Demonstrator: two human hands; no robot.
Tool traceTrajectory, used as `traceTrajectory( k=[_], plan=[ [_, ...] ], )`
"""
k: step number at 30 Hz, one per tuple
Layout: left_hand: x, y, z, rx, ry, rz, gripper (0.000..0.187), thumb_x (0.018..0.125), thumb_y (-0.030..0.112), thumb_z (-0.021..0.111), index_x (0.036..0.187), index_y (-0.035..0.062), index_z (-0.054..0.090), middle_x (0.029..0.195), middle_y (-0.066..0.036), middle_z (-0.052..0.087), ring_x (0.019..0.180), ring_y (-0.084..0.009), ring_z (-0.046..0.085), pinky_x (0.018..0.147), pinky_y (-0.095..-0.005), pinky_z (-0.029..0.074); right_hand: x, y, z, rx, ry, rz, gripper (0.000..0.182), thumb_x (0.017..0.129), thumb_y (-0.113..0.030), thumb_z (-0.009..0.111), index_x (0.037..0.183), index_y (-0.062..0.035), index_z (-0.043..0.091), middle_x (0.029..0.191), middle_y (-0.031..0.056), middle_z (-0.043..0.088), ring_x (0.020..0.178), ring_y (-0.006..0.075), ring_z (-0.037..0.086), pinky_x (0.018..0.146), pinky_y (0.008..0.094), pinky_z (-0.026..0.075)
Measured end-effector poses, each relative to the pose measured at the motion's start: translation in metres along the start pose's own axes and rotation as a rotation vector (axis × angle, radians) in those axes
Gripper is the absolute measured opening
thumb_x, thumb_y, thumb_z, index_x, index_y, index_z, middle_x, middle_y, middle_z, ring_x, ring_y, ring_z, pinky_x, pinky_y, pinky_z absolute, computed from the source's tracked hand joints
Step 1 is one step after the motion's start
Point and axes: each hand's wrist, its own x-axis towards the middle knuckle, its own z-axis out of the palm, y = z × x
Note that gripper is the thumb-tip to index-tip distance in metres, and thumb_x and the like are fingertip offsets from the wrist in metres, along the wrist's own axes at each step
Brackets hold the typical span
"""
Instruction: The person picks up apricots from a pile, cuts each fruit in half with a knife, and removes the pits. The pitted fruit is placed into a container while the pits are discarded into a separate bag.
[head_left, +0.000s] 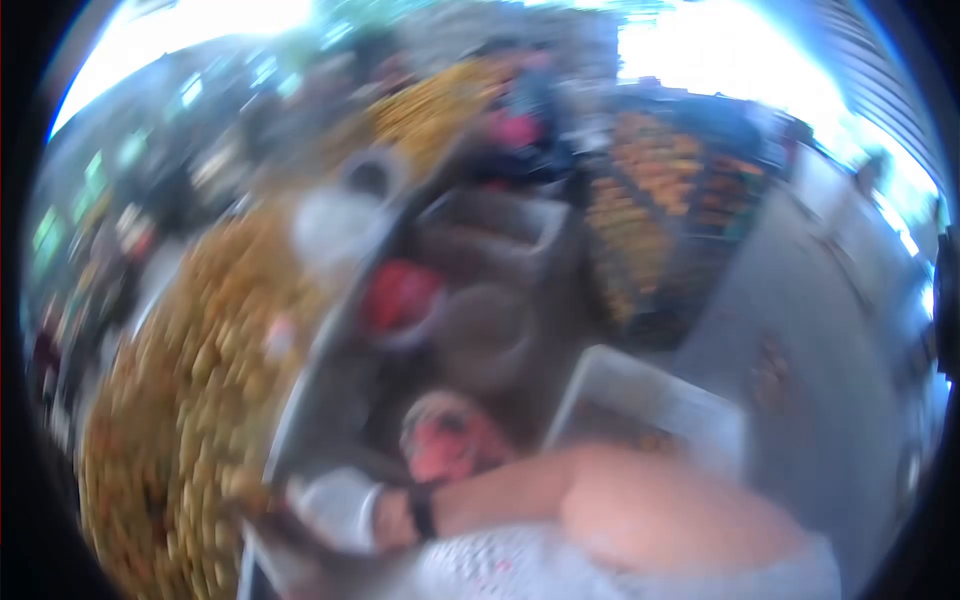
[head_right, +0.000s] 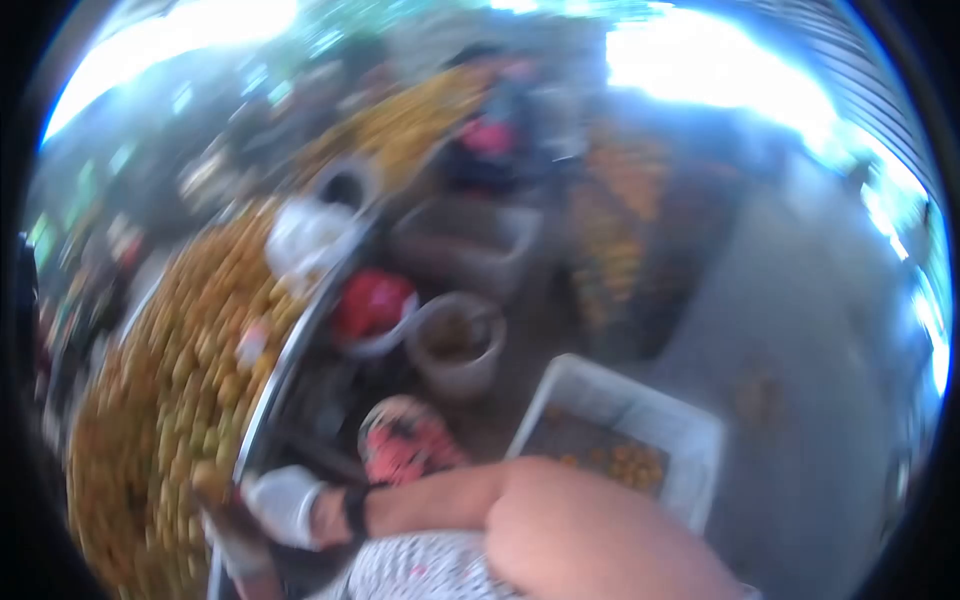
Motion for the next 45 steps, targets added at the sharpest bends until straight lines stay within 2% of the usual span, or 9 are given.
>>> traceTrajectory(
  k=[3,5,11,14,17,21,22,36,45],
  plan=[
    [0.068,-0.002,-0.096,-0.190,-0.519,-0.238,0.048,0.108,0.035,0.037,0.144,0.0040,0.046,0.135,-0.011,0.055,0.123,-0.0236,0.051,0.108,-0.0352,0.038,0.002,-0.002,-0.008,0.076,0.054,0.167,0.022,0.079,-0.019,0.065,0.088,0.0008,0.061,0.078,0.0179,0.064,0.066,0.0357,0.064,0.057,0.0415,0.051],
    [0.042,-0.013,-0.019,0.083,-0.057,0.057,0.049,0.108,0.036,0.033,0.143,0.0054,0.047,0.133,-0.011,0.056,0.115,-0.0222,0.054,0.104,-0.0331,0.041,-0.004,-0.023,-0.079,0.204,0.002,0.345,0.040,0.094,-0.042,0.063,0.116,-0.0092,0.060,0.090,0.0236,0.067,0.086,0.0360,0.068,0.073,0.0425,0.052],
    [-0.003,-0.039,0.064,0.033,-0.495,0.044,0.048,0.107,0.037,0.038,0.144,0.0067,0.044,0.135,-0.010,0.055,0.115,-0.0200,0.056,0.101,-0.0332,0.044,0.000,0.010,-0.087,0.392,0.734,0.195,0.031,0.091,-0.036,0.066,0.102,-0.0074,0.066,0.079,0.0205,0.066,0.079,0.0431,0.065,0.067,0.0469,0.051],
    [-0.022,-0.045,0.084,0.087,-0.613,0.057,0.051,0.106,0.038,0.040,0.147,0.0074,0.039,0.138,-0.009,0.053,0.118,-0.0190,0.055,0.101,-0.0344,0.045,-0.010,0.028,-0.089,0.254,0.599,0.304,0.031,0.090,-0.035,0.065,0.105,-0.0077,0.067,0.083,0.0196,0.068,0.080,0.0421,0.065,0.069,0.0473,0.051],
    [-0.033,-0.047,0.094,0.150,-0.708,0.078,0.055,0.105,0.039,0.043,0.150,0.0081,0.035,0.141,-0.008,0.051,0.120,-0.0181,0.053,0.101,-0.0357,0.045,-0.013,0.031,-0.090,0.677,0.653,0.270,0.031,0.089,-0.033,0.064,0.106,-0.0082,0.069,0.086,0.0187,0.069,0.080,0.0418,0.065,0.069,0.0478,0.051],
    [-0.044,-0.045,0.106,0.239,-0.819,0.117,0.061,0.104,0.041,0.046,0.154,0.0091,0.029,0.145,-0.007,0.048,0.124,-0.0169,0.052,0.102,-0.0374,0.045,-0.030,0.006,-0.121,0.289,0.490,0.379,0.029,0.088,-0.033,0.065,0.107,-0.0108,0.070,0.091,0.0174,0.070,0.083,0.0405,0.067,0.070,0.0475,0.052],
    [-0.019,-0.047,0.100,0.090,-0.750,-0.323,0.065,0.103,0.052,0.037,0.156,0.0145,0.028,0.151,-0.005,0.042,0.132,-0.0192,0.047,0.105,-0.0399,0.042,-0.032,0.003,-0.123,0.313,0.537,0.354,0.030,0.088,-0.033,0.065,0.109,-0.0126,0.070,0.093,0.0167,0.070,0.083,0.0403,0.067,0.070,0.0468,0.052],
    [0.041,-0.083,0.063,0.111,-0.701,-0.438,0.065,0.102,0.054,0.036,0.155,0.0171,0.029,0.153,-0.004,0.040,0.136,-0.0200,0.042,0.110,-0.0415,0.037,-0.037,-0.012,-0.131,0.060,0.680,0.143,0.028,0.088,-0.036,0.065,0.095,-0.0089,0.061,0.079,0.0104,0.067,0.070,0.0340,0.067,0.058,0.0414,0.051],
    [0.045,-0.084,0.071,0.108,-0.666,-0.510,0.065,0.101,0.055,0.036,0.155,0.0190,0.029,0.154,-0.004,0.039,0.139,-0.0205,0.038,0.113,-0.0427,0.033,-0.034,-0.014,-0.139,0.127,0.556,0.366,0.025,0.082,-0.039,0.069,0.093,-0.0164,0.068,0.081,0.0108,0.068,0.073,0.0345,0.067,0.066,0.0445,0.052]
  ],
)
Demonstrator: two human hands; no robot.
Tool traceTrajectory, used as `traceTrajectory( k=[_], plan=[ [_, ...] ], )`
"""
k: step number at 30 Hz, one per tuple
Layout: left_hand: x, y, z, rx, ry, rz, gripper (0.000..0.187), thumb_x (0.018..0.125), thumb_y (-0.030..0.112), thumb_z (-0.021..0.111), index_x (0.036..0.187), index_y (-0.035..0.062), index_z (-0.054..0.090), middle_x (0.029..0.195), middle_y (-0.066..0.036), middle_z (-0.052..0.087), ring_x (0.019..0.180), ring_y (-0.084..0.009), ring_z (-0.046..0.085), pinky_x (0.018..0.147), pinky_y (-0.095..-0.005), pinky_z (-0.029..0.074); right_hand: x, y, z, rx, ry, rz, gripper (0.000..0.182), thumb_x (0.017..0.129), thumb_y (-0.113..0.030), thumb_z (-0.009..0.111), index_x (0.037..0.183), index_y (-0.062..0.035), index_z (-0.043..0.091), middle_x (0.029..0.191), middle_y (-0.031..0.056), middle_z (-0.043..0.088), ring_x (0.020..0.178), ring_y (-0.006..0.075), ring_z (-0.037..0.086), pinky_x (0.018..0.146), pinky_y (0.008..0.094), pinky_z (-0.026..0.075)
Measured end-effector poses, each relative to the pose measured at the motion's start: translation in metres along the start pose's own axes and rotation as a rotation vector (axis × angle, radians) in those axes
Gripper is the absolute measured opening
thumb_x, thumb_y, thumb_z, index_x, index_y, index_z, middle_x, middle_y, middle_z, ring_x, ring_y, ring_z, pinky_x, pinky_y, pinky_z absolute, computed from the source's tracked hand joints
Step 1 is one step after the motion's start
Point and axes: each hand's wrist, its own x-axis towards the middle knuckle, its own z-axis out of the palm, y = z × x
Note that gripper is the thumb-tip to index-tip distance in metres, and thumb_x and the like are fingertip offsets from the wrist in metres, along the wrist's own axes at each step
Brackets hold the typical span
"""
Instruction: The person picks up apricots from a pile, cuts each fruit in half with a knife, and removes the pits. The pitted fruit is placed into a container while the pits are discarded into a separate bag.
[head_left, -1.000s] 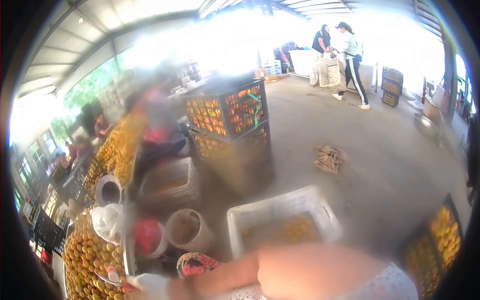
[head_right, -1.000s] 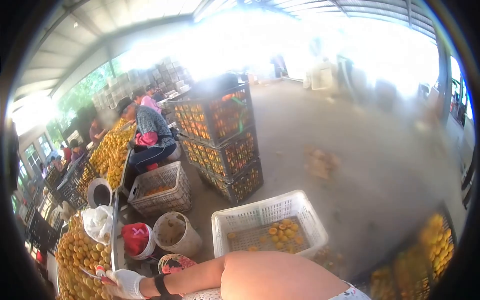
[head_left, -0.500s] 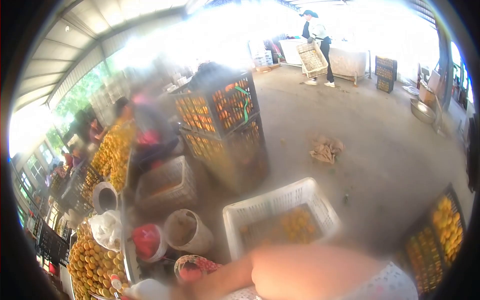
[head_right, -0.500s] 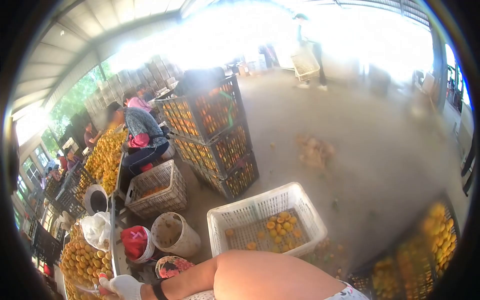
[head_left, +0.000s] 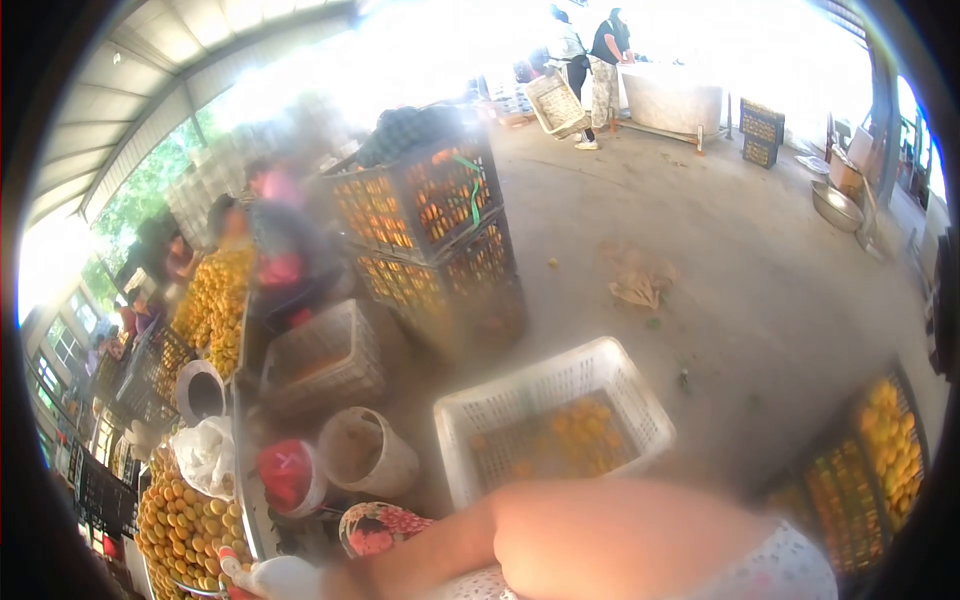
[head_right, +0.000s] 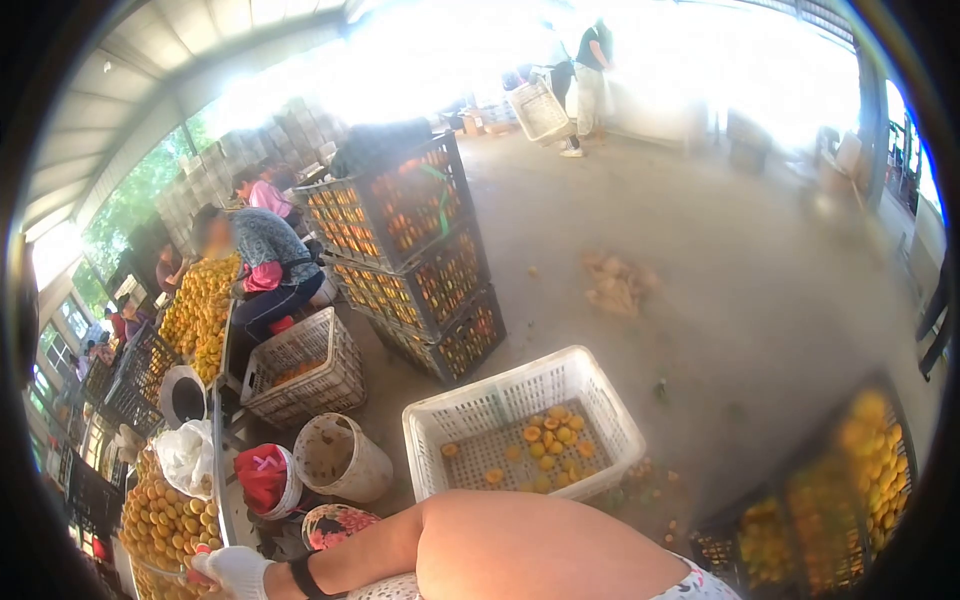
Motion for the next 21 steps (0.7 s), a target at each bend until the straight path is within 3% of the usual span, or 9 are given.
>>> traceTrajectory(
  k=[7,12,13,14,16,17,19,20,21],
  plan=[
    [0.002,-0.001,0.009,-0.052,0.039,-0.020,0.065,0.101,0.056,0.036,0.155,0.0204,0.030,0.155,-0.003,0.038,0.141,-0.0209,0.035,0.116,-0.0436,0.030,-0.012,-0.011,0.005,0.029,0.146,-0.126,0.026,0.080,-0.040,0.067,0.088,-0.0152,0.066,0.074,0.0100,0.060,0.068,0.0341,0.062,0.059,0.0455,0.048],
    [0.003,-0.002,0.015,-0.086,0.078,-0.032,0.065,0.100,0.057,0.036,0.155,0.0214,0.030,0.156,-0.003,0.037,0.143,-0.0212,0.033,0.117,-0.0442,0.028,-0.016,-0.006,0.012,0.039,0.237,-0.483,0.034,0.087,-0.044,0.059,0.076,-0.0125,0.057,0.075,0.0117,0.055,0.071,0.0339,0.056,0.059,0.0463,0.044],
    [0.001,-0.002,0.015,-0.093,0.093,-0.033,0.065,0.100,0.057,0.036,0.155,0.0216,0.030,0.156,-0.003,0.037,0.143,-0.0213,0.033,0.118,-0.0443,0.028,-0.009,0.009,0.010,0.053,0.050,-0.564,0.037,0.087,-0.048,0.059,0.076,-0.0127,0.057,0.081,0.0112,0.056,0.071,0.0336,0.057,0.061,0.0462,0.045],
    [-0.006,-0.003,0.013,-0.104,0.119,-0.027,0.065,0.100,0.057,0.036,0.155,0.0218,0.030,0.156,-0.003,0.037,0.144,-0.0213,0.032,0.118,-0.0444,0.028,-0.012,0.008,0.012,0.073,0.074,-0.472,0.042,0.088,-0.054,0.055,0.076,-0.0142,0.057,0.082,0.0114,0.057,0.071,0.0335,0.058,0.063,0.0487,0.046],
    [-0.050,-0.004,0.005,-0.141,0.236,0.021,0.065,0.100,0.057,0.036,0.155,0.0222,0.030,0.156,-0.003,0.036,0.144,-0.0215,0.032,0.119,-0.0447,0.027,-0.013,0.024,0.004,0.001,0.006,-0.547,0.029,0.075,-0.026,0.068,0.090,-0.0022,0.060,0.081,0.0175,0.062,0.074,0.0379,0.064,0.064,0.0443,0.052],
    [-0.054,0.000,0.060,0.156,0.415,0.253,0.074,0.099,0.063,0.037,0.160,0.0249,0.017,0.165,-0.008,0.017,0.151,-0.0194,0.016,0.122,-0.0435,0.018,-0.014,0.020,-0.003,0.036,-0.024,-0.478,0.031,0.074,-0.028,0.069,0.090,-0.0032,0.060,0.083,0.0172,0.061,0.077,0.0383,0.064,0.067,0.0452,0.052],
    [-0.061,0.006,0.053,0.146,0.232,0.341,0.052,0.104,0.045,0.044,0.141,0.0095,0.046,0.125,-0.009,0.059,0.109,-0.0245,0.059,0.104,-0.0403,0.045,-0.015,0.020,0.005,0.078,-0.114,-0.335,0.032,0.074,-0.032,0.069,0.092,-0.0054,0.061,0.085,0.0167,0.061,0.079,0.0397,0.063,0.070,0.0468,0.053],
    [-0.060,0.005,0.044,-0.071,0.026,0.229,0.052,0.104,0.051,0.039,0.139,0.0137,0.050,0.128,-0.006,0.058,0.113,-0.0237,0.059,0.104,-0.0405,0.046,-0.014,0.027,0.018,0.157,0.014,-0.388,0.030,0.076,-0.031,0.068,0.092,-0.0064,0.062,0.084,0.0163,0.062,0.078,0.0393,0.064,0.068,0.0464,0.053],
    [-0.053,-0.003,0.045,0.212,0.448,0.285,0.053,0.102,0.053,0.043,0.138,0.0145,0.051,0.131,-0.005,0.059,0.118,-0.0241,0.058,0.102,-0.0413,0.048,-0.017,0.036,0.036,0.242,0.006,-0.284,0.026,0.080,-0.029,0.066,0.094,-0.0068,0.062,0.082,0.0169,0.061,0.074,0.0389,0.063,0.064,0.0457,0.053]
  ],
)
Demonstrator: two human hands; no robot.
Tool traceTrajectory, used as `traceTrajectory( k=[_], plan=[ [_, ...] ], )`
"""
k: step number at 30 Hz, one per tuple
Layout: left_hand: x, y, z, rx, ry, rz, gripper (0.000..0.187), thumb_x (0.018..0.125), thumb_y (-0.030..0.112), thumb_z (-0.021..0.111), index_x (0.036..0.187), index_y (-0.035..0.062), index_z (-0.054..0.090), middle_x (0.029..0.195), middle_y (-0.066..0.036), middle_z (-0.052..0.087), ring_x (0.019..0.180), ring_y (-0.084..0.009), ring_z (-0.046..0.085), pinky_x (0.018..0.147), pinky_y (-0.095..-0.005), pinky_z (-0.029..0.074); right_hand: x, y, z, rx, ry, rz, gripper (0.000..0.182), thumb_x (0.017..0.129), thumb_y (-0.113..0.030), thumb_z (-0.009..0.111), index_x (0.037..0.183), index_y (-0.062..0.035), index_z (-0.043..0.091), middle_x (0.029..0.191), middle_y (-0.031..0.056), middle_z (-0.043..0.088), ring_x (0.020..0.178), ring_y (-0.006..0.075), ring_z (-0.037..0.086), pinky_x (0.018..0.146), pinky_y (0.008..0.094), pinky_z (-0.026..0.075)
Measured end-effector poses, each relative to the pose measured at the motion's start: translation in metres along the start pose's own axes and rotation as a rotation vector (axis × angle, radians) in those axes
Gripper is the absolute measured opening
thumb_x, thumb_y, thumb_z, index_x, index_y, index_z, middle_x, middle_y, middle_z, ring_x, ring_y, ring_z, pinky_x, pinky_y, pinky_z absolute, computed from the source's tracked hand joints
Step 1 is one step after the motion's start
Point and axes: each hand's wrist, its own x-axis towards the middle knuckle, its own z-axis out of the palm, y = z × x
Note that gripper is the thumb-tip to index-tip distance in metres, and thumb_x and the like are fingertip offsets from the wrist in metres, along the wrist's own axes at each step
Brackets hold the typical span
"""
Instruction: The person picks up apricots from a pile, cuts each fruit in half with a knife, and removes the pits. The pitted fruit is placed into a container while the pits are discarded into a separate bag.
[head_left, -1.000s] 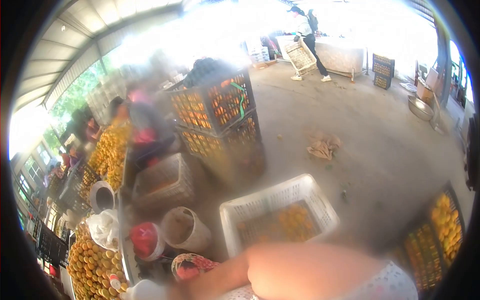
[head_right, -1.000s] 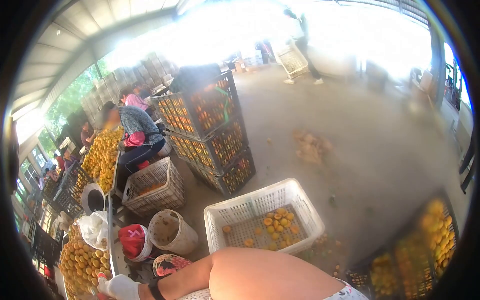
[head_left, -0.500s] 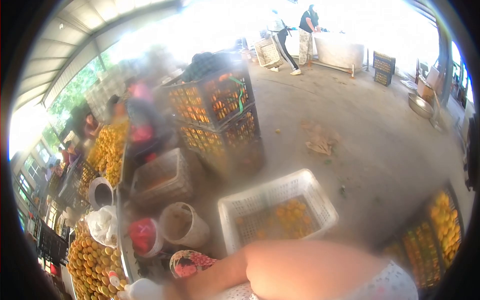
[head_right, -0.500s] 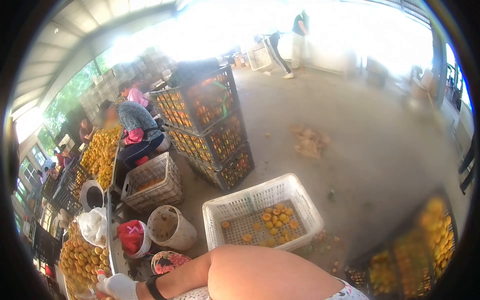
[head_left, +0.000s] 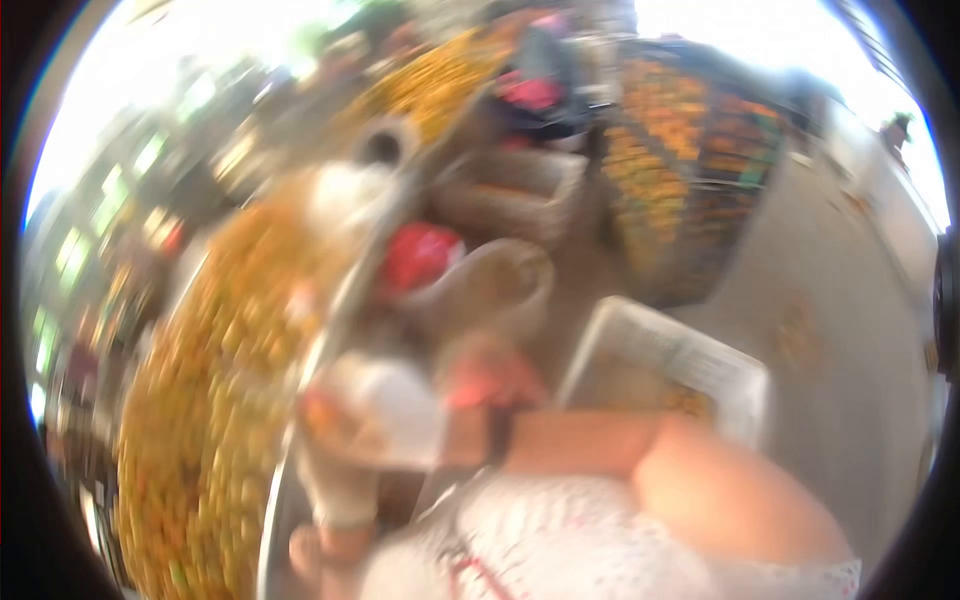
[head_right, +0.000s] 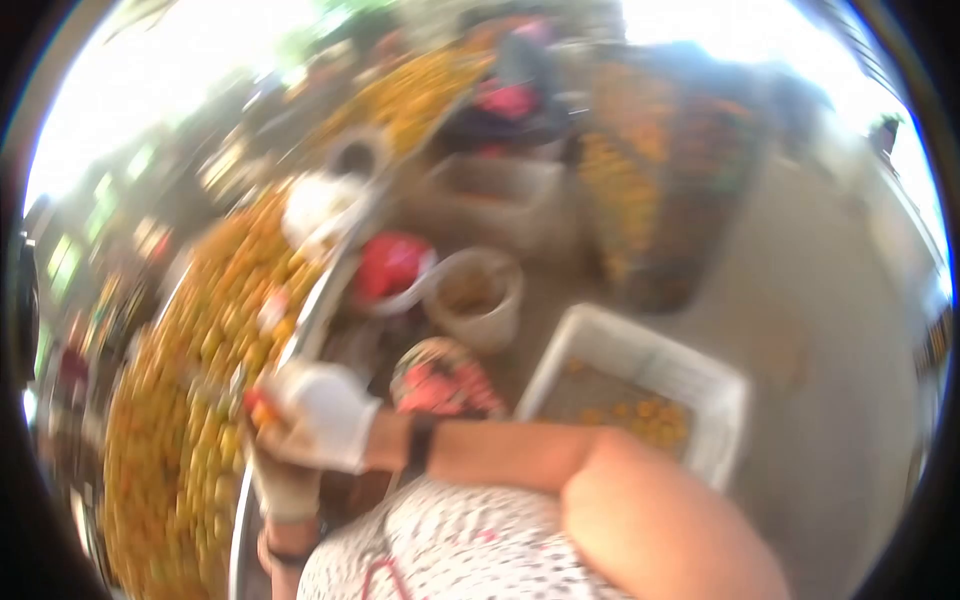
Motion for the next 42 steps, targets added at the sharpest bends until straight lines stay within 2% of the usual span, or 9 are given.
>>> traceTrajectory(
  k=[10,13,17,18,19,22,28,37,42],
  plan=[
    [-0.055,0.053,0.003,-0.428,0.077,-0.159,0.037,0.097,0.038,0.055,0.111,0.0045,0.060,0.088,-0.009,0.062,0.077,-0.0247,0.061,0.069,-0.0365,0.046,0.010,-0.012,0.027,0.410,-0.136,0.425,0.022,0.090,-0.015,0.066,0.106,-0.0006,0.061,0.083,0.0119,0.067,0.076,0.0121,0.064,0.068,0.0309,0.053],
    [-0.059,0.059,-0.003,0.205,0.010,0.028,0.034,0.094,0.020,0.056,0.121,0.0001,0.056,0.094,-0.012,0.063,0.080,-0.0238,0.063,0.073,-0.0367,0.052,0.014,-0.003,0.034,0.832,-0.185,0.716,0.017,0.093,-0.012,0.060,0.105,-0.0004,0.063,0.086,0.0057,0.065,0.081,0.0135,0.063,0.071,0.0284,0.052],
    [-0.066,0.063,-0.008,-0.518,0.053,-0.143,0.038,0.101,0.027,0.056,0.130,0.0025,0.054,0.117,-0.013,0.065,0.105,-0.0237,0.067,0.086,-0.0358,0.059,0.005,-0.009,0.033,0.273,-0.227,0.293,0.018,0.094,-0.011,0.062,0.107,0.0008,0.061,0.100,0.0025,0.064,0.091,0.0143,0.062,0.078,0.0275,0.052],
    [-0.069,0.063,-0.011,-0.499,0.031,-0.004,0.034,0.102,0.028,0.054,0.127,0.0043,0.056,0.116,-0.010,0.065,0.105,-0.0224,0.066,0.088,-0.0359,0.057,-0.012,-0.002,0.049,0.796,-0.088,0.568,0.019,0.096,-0.013,0.062,0.109,0.0003,0.061,0.102,0.0033,0.064,0.088,0.0170,0.061,0.078,0.0294,0.051],
    [-0.054,0.035,-0.040,-0.488,0.005,0.169,0.033,0.102,0.030,0.055,0.123,0.0054,0.058,0.114,-0.009,0.066,0.102,-0.0213,0.066,0.089,-0.0356,0.056,-0.003,0.009,0.048,0.276,-0.395,0.207,0.020,0.098,-0.014,0.060,0.113,-0.0001,0.061,0.103,0.0035,0.064,0.089,0.0159,0.060,0.078,0.0294,0.051],
    [-0.051,0.038,-0.049,-0.642,0.326,0.335,0.030,0.103,0.035,0.054,0.110,0.0068,0.060,0.103,-0.006,0.065,0.097,-0.0200,0.064,0.086,-0.0338,0.055,-0.010,-0.016,0.079,0.525,-0.538,0.354,0.026,0.097,-0.018,0.063,0.117,-0.0012,0.060,0.104,0.0041,0.064,0.094,0.0123,0.057,0.080,0.0279,0.049],
    [-0.092,0.048,-0.074,-0.576,0.547,0.456,0.016,0.103,0.026,0.048,0.104,0.0124,0.057,0.093,-0.004,0.061,0.078,-0.0140,0.058,0.070,-0.0273,0.049,-0.016,-0.024,0.146,0.115,-0.577,-0.374,0.031,0.089,-0.010,0.067,0.118,0.0001,0.060,0.101,0.0183,0.063,0.093,0.0361,0.061,0.087,0.0433,0.048],
    [-0.155,0.070,-0.105,-0.602,0.845,0.423,0.024,0.102,0.037,0.052,0.106,0.0146,0.059,0.084,0.000,0.058,0.068,-0.0099,0.053,0.057,-0.0256,0.044,-0.038,-0.043,0.235,0.970,-0.873,0.439,0.019,0.096,-0.019,0.064,0.104,-0.0011,0.064,0.096,0.0064,0.064,0.079,0.0191,0.060,0.070,0.0268,0.050],
    [-0.207,0.097,-0.134,-0.674,0.976,0.508,0.026,0.101,0.037,0.055,0.108,0.0131,0.063,0.084,0.000,0.062,0.069,-0.0077,0.055,0.056,-0.0220,0.044,-0.044,-0.093,0.247,0.813,-0.797,0.092,0.018,0.099,-0.007,0.048,0.109,-0.0011,0.062,0.093,0.0037,0.056,0.084,0.0146,0.053,0.076,0.0286,0.045]
  ],
)
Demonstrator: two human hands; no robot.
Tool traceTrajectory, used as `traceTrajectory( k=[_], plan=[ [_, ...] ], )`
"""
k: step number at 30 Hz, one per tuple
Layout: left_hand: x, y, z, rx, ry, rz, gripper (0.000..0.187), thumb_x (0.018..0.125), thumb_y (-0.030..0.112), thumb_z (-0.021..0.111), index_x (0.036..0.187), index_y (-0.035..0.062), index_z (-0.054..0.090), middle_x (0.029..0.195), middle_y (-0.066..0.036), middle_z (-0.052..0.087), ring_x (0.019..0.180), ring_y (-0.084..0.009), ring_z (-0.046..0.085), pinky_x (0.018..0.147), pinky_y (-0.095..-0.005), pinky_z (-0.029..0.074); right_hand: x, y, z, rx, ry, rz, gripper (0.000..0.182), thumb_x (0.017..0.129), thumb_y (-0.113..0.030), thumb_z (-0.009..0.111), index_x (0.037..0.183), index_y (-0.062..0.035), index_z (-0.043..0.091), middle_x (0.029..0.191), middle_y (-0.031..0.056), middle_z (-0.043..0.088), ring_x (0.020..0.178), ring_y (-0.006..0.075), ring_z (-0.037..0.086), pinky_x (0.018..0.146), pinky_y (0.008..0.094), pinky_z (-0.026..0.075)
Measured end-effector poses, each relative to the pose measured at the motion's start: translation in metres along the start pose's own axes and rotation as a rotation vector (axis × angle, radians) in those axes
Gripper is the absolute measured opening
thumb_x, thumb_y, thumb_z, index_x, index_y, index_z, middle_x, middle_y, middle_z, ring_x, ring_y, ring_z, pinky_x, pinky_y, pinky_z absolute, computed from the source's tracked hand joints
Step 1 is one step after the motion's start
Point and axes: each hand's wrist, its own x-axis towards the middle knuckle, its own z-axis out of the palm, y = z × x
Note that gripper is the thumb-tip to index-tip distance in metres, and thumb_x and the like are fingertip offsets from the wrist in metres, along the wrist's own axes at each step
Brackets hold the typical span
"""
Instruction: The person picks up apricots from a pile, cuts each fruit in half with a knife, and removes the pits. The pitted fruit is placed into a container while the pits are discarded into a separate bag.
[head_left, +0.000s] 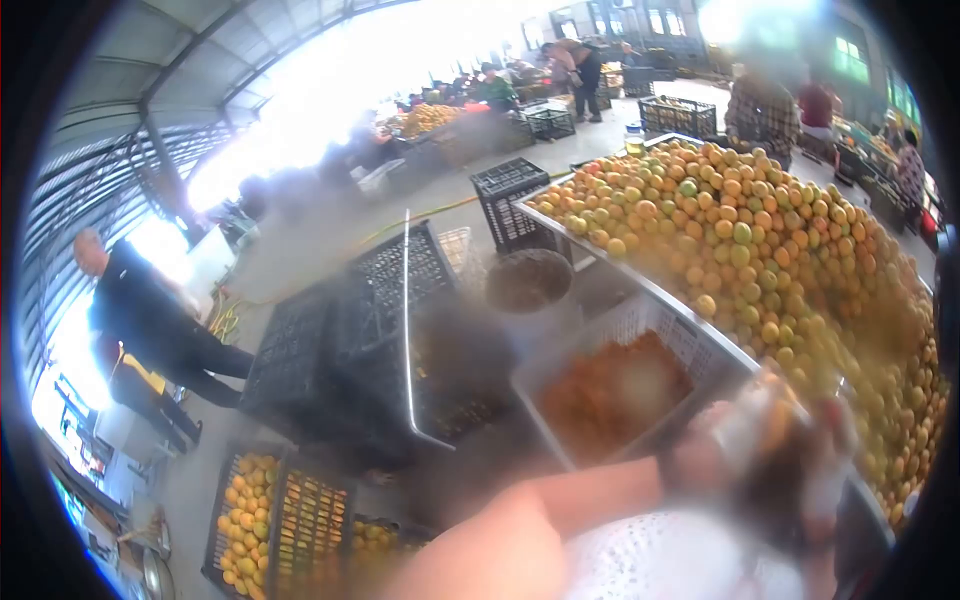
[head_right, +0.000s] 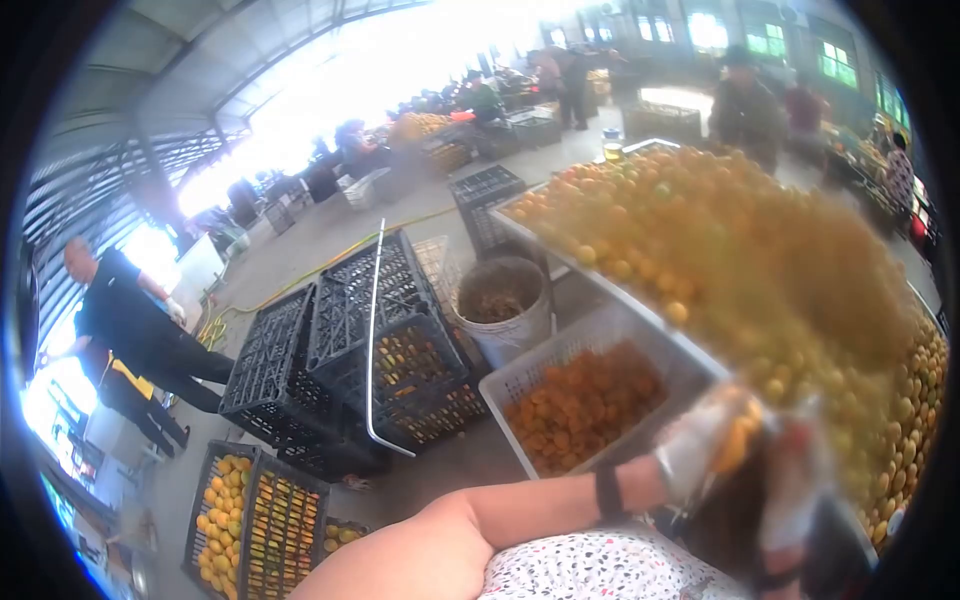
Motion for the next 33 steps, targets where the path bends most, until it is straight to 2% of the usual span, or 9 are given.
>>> traceTrajectory(
  k=[3,4,7,10,15,19,23,28,33],
  plan=[
    [-0.003,0.093,-0.058,0.077,-0.354,0.455,0.026,0.101,0.029,0.060,0.117,0.0081,0.060,0.092,-0.003,0.064,0.076,-0.0099,0.061,0.062,-0.0219,0.050,0.028,0.031,-0.009,0.651,-0.226,0.511,0.014,0.096,-0.007,0.050,0.100,-0.0019,0.062,0.087,0.0019,0.054,0.076,0.0120,0.051,0.067,0.0263,0.043],
    [-0.021,0.113,-0.067,0.182,0.099,0.587,0.023,0.101,0.029,0.060,0.112,0.0089,0.058,0.092,-0.003,0.064,0.073,-0.0104,0.060,0.060,-0.0219,0.050,0.030,0.053,-0.002,0.666,-0.240,0.505,0.014,0.096,-0.007,0.050,0.100,-0.0019,0.062,0.087,0.0019,0.054,0.076,0.0120,0.051,0.067,0.0263,0.043],
    [-0.055,0.188,-0.155,0.288,0.137,0.820,0.023,0.098,0.027,0.062,0.114,0.0116,0.058,0.088,-0.003,0.063,0.071,-0.0112,0.061,0.057,-0.0267,0.053,0.031,0.085,0.028,0.412,-0.152,0.055,0.014,0.099,-0.024,0.060,0.105,-0.0116,0.064,0.087,-0.0033,0.061,0.068,0.0110,0.057,0.056,0.0239,0.050],
    [-0.109,0.235,-0.189,0.068,0.417,0.930,0.021,0.098,0.030,0.059,0.112,0.0155,0.055,0.081,-0.006,0.063,0.059,-0.0183,0.061,0.044,-0.0306,0.050,0.042,0.078,0.023,0.733,-0.557,0.500,0.020,0.099,-0.024,0.060,0.112,-0.0103,0.064,0.092,0.0003,0.063,0.082,0.0121,0.059,0.073,0.0248,0.051],
    [-0.145,0.244,-0.212,0.165,0.229,0.925,0.029,0.097,0.040,0.057,0.110,0.0147,0.057,0.080,-0.011,0.064,0.053,-0.0214,0.060,0.041,-0.0315,0.045,0.003,-0.038,0.068,0.687,-0.139,0.455,0.024,0.099,-0.025,0.058,0.110,-0.0052,0.065,0.102,0.0056,0.067,0.090,0.0181,0.062,0.082,0.0327,0.051],
    [-0.125,0.181,-0.129,0.173,0.133,0.695,0.041,0.098,0.043,0.060,0.124,0.0121,0.055,0.087,-0.016,0.067,0.054,-0.0230,0.060,0.043,-0.0309,0.045,-0.004,-0.110,0.065,0.260,-0.506,0.403,0.015,0.097,-0.002,0.056,0.112,-0.0035,0.060,0.085,0.0073,0.069,0.065,0.0085,0.062,0.051,0.0212,0.046],
    [-0.094,0.112,-0.058,0.263,-0.072,0.519,0.050,0.103,0.045,0.051,0.132,0.0051,0.050,0.089,-0.018,0.066,0.047,-0.0166,0.052,0.043,-0.0273,0.037,-0.011,-0.106,0.057,0.334,-0.449,0.361,0.019,0.095,-0.003,0.059,0.113,0.0014,0.064,0.086,0.0006,0.065,0.075,0.0075,0.057,0.068,0.0241,0.050],
    [-0.071,0.062,-0.023,0.428,-0.336,0.417,0.059,0.105,0.042,0.047,0.148,0.0021,0.038,0.122,-0.010,0.062,0.109,-0.0150,0.061,0.088,-0.0260,0.051,-0.010,-0.088,0.053,0.231,-0.379,0.456,0.024,0.095,-0.017,0.065,0.109,0.0014,0.063,0.083,0.0044,0.064,0.078,0.0095,0.058,0.069,0.0280,0.050],
    [-0.060,0.036,-0.011,0.531,-0.405,0.404,0.049,0.107,0.036,0.046,0.142,0.0032,0.044,0.120,-0.009,0.063,0.105,-0.0128,0.062,0.087,-0.0257,0.050,-0.014,-0.072,0.036,0.164,-0.241,0.371,0.027,0.091,-0.011,0.065,0.113,0.0018,0.059,0.086,0.0113,0.067,0.081,0.0150,0.065,0.071,0.0325,0.054]
  ],
)
